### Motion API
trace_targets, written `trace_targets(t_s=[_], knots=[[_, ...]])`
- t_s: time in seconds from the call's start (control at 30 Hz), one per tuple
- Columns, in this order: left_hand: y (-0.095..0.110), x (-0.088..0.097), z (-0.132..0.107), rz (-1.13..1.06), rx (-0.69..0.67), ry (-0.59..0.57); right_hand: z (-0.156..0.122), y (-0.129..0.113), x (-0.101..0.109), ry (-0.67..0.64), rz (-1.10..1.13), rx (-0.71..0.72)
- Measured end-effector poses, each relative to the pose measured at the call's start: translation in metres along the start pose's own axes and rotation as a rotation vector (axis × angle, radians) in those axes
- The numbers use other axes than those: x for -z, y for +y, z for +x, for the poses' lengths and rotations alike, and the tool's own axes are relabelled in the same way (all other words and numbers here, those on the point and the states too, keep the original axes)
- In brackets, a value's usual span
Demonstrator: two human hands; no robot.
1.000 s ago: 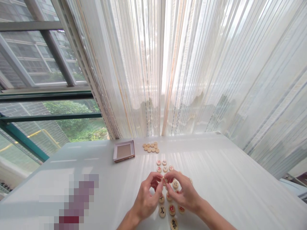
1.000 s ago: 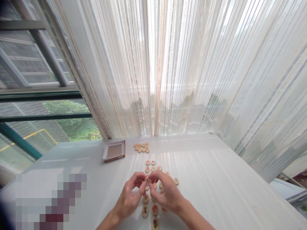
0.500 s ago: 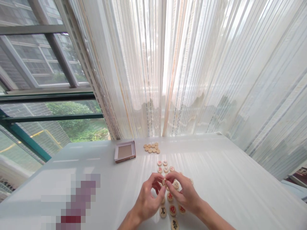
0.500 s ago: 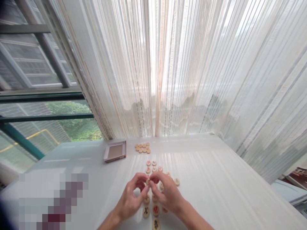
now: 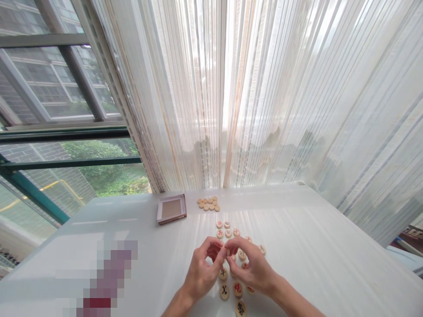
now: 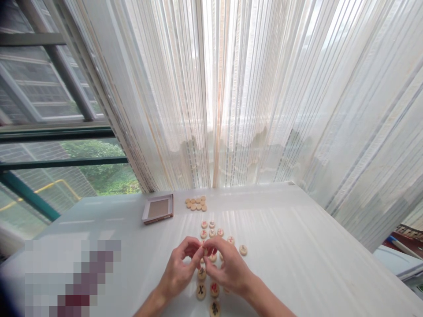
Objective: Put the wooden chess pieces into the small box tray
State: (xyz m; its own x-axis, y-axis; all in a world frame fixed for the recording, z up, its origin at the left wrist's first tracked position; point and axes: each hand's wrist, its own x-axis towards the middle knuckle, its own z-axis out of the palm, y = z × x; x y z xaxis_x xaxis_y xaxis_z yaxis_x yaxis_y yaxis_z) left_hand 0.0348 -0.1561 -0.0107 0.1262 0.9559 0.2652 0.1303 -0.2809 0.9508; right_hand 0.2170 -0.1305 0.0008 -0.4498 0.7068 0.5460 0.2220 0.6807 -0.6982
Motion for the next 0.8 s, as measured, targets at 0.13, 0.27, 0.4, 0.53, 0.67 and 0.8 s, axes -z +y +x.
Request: trace_targets(t_s=[0.13, 0.27, 0.4, 0.53, 0.67, 0.8], knots=[[0.002, 0.001, -0.001, -0.02, -0.008, -0.028, -0.001, 0.003, 0.001, -0.002, 0.009, -0.005], [0.002, 0.002, -0.003, 0.002, -0.028, -0.049, 0.0, 0.006, 0.003, 0.011, 0.011, -0.006], [0.0, 0.002, -0.003, 0.05, -0.041, -0.035, 0.0, 0.005, 0.004, -0.003, 0.026, 0.001], [0.0, 0.001, -0.004, 0.097, -0.071, -0.033, -0.002, 0.008, 0.004, 0.001, 0.047, -0.001], [0.002, 0.0, -0.005, 0.143, -0.115, -0.065, -0.004, 0.011, 0.002, 0.039, 0.03, -0.023], [0.003, 0.0, -0.007, 0.188, -0.149, -0.081, -0.003, 0.01, 0.002, 0.043, 0.011, -0.029]])
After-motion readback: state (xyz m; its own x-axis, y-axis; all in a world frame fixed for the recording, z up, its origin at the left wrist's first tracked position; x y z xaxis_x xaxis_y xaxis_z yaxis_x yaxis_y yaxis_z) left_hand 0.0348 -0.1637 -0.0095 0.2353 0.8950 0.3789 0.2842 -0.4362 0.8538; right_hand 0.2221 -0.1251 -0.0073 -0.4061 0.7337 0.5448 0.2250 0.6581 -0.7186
